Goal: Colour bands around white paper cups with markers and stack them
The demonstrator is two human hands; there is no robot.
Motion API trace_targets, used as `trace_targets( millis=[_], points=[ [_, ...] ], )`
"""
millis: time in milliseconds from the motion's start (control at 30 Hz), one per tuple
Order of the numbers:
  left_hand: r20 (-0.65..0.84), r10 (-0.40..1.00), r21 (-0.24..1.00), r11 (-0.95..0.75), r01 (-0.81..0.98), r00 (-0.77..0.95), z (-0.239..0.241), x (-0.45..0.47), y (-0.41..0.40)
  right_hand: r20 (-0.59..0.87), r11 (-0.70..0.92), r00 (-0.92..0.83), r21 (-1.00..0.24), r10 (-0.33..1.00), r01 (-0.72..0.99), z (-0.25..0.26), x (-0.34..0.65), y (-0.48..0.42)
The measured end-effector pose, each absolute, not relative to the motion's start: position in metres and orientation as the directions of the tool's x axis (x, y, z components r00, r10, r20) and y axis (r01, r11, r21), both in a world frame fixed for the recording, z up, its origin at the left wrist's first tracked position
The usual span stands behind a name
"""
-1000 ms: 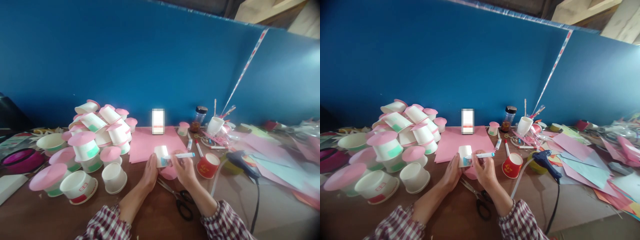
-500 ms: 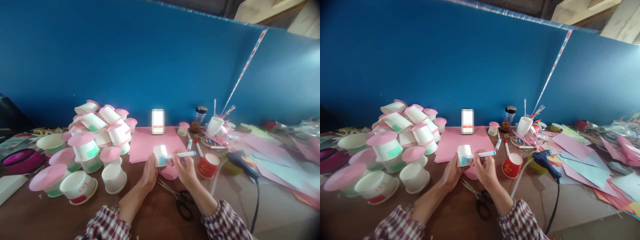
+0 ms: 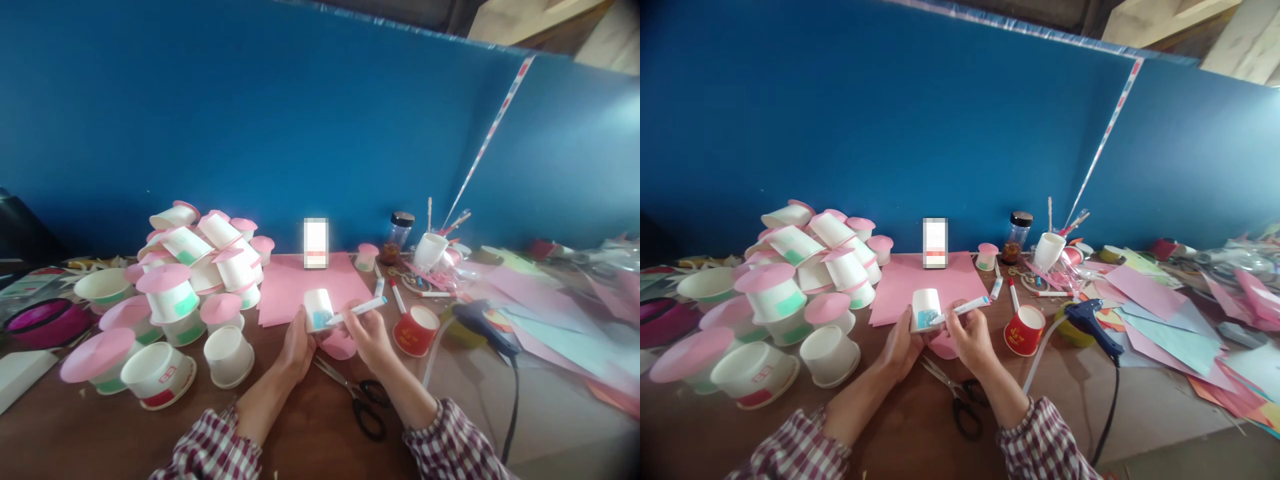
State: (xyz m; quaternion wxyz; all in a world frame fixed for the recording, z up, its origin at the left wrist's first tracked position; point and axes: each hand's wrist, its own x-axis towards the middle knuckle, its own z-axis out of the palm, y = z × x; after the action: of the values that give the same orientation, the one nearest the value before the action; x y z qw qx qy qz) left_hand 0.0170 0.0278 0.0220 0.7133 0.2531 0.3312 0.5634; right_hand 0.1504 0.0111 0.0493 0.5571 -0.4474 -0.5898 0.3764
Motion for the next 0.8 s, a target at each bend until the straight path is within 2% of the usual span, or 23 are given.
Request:
trace_targets(
  millis=[167,533,667,800],
  points=[
    [-0.122,0.974,0.736,0.218,-0.641,0.190,0.0204,0.0159,0.0272,0.313,0.309,0.036,-0.946,0.949,0.094,0.0507,0.1492,0.0112],
    [-0.094,0.984,0.759,0.171,-0.628,0.154,0.0190,0.0165,0.0272,0.300,0.306,-0.067,-0.946,0.952,0.111,0.0528,0.1494,0.0093],
    [-0.079,0.984,0.769,0.163,-0.618,0.161,0.0209,0.0171,0.0263,0.337,0.336,-0.015,-0.935,0.941,0.111,0.0515,0.1509,0.0099],
    [-0.094,0.985,0.763,0.164,-0.625,0.145,0.0210,0.0168,0.0268,0.323,0.327,-0.051,-0.932,0.945,0.158,0.0532,0.1520,0.0094]
  ],
)
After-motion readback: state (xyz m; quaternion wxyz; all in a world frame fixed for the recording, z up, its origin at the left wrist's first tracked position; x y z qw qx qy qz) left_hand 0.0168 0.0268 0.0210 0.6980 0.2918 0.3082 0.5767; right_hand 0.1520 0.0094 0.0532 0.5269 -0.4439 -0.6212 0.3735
